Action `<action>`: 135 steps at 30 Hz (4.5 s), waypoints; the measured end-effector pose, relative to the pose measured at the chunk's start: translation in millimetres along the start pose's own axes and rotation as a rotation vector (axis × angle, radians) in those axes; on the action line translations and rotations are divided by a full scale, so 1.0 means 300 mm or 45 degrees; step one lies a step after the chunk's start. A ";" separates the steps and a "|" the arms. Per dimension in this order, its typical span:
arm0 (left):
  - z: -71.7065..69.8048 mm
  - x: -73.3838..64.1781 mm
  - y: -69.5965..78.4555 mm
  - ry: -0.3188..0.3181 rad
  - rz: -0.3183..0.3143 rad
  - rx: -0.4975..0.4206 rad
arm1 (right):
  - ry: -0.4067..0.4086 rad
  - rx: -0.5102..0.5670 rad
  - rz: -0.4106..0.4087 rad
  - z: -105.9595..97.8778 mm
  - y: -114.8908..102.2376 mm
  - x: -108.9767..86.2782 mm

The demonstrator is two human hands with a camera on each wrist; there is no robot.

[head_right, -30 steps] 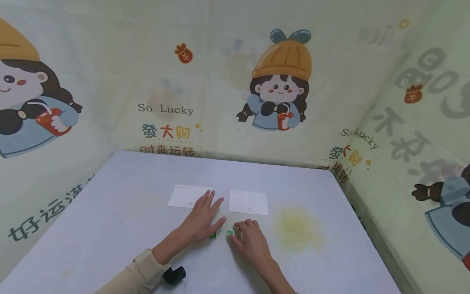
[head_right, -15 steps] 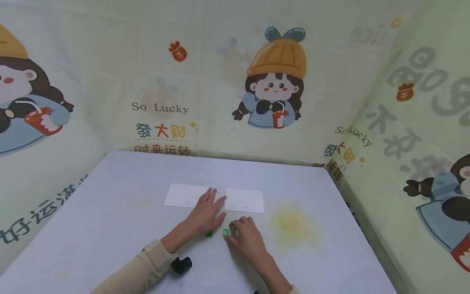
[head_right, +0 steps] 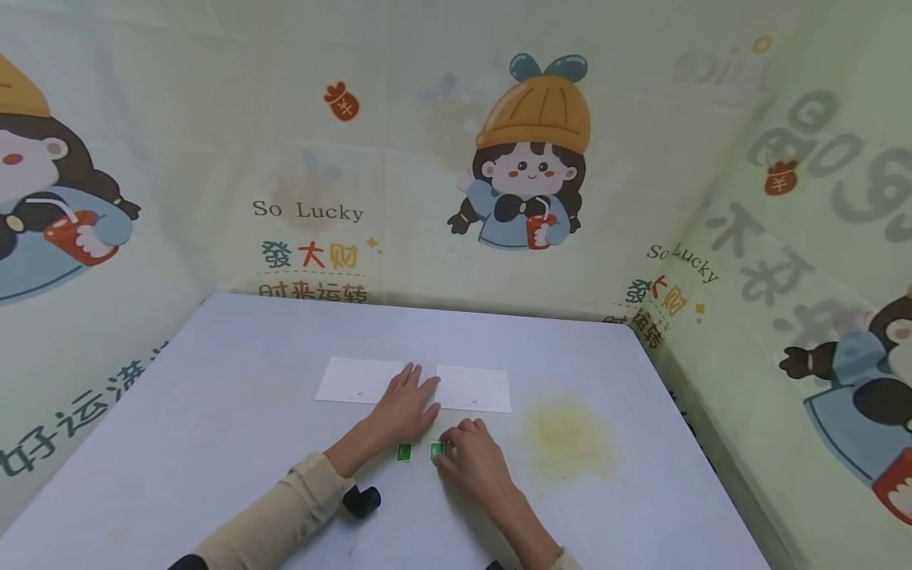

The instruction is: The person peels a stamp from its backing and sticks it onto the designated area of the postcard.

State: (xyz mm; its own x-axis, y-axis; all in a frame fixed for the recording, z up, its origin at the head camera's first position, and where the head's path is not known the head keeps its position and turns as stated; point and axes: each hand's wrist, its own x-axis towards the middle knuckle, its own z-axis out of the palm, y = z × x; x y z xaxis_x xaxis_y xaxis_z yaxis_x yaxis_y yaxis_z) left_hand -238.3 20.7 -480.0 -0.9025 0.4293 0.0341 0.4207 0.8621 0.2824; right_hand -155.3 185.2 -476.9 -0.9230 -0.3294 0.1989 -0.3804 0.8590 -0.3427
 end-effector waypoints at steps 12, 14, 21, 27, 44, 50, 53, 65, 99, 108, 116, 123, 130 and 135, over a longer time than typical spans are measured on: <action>0.033 0.021 -0.004 -0.014 -0.005 0.066 | -0.022 0.018 0.043 -0.001 0.000 0.002; 0.034 0.019 -0.002 -0.009 -0.004 0.073 | -0.018 0.011 0.038 0.001 0.001 0.001; 0.029 0.013 0.003 0.009 -0.004 0.083 | 0.017 0.002 0.009 0.006 0.004 0.000; 0.027 0.012 0.003 0.025 0.012 0.108 | 0.044 -0.001 0.004 0.007 0.003 -0.003; 0.028 0.013 0.002 0.018 0.013 0.102 | 0.073 0.059 0.036 -0.004 0.008 -0.008; 0.029 0.015 -0.001 0.006 0.003 0.092 | 0.064 0.094 0.035 -0.017 0.013 -0.015; 0.025 0.011 0.001 0.019 0.008 0.084 | 0.069 0.104 0.038 -0.019 0.012 -0.019; -0.007 -0.042 0.002 0.073 0.029 0.002 | 0.206 0.105 -0.008 -0.020 -0.008 -0.040; -0.058 -0.315 0.019 0.267 0.134 -0.690 | 0.537 -0.118 -0.261 -0.036 -0.066 -0.079; -0.041 -0.327 0.035 0.196 0.137 -1.026 | 0.681 -0.292 -0.425 -0.050 -0.094 -0.083; -0.047 -0.339 0.037 0.155 0.188 -1.068 | 0.689 -0.345 -0.480 -0.055 -0.123 -0.088; -0.050 -0.341 0.034 0.155 0.210 -1.068 | 0.717 -0.320 -0.529 -0.054 -0.133 -0.086; -0.051 -0.344 0.032 0.159 0.210 -1.069 | 0.698 -0.239 -0.558 -0.041 -0.134 -0.086; -0.053 -0.349 0.030 0.163 0.212 -1.076 | 0.680 -0.201 -0.576 -0.038 -0.135 -0.088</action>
State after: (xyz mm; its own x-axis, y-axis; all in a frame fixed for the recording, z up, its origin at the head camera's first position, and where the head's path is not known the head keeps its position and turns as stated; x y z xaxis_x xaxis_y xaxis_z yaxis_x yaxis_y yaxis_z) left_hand -141.6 -20.6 -465.8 -0.8602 0.4544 0.2315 0.3849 0.2806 0.8793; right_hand -114.9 163.5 -457.6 -0.5068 -0.4644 0.7263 -0.6691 0.7432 0.0083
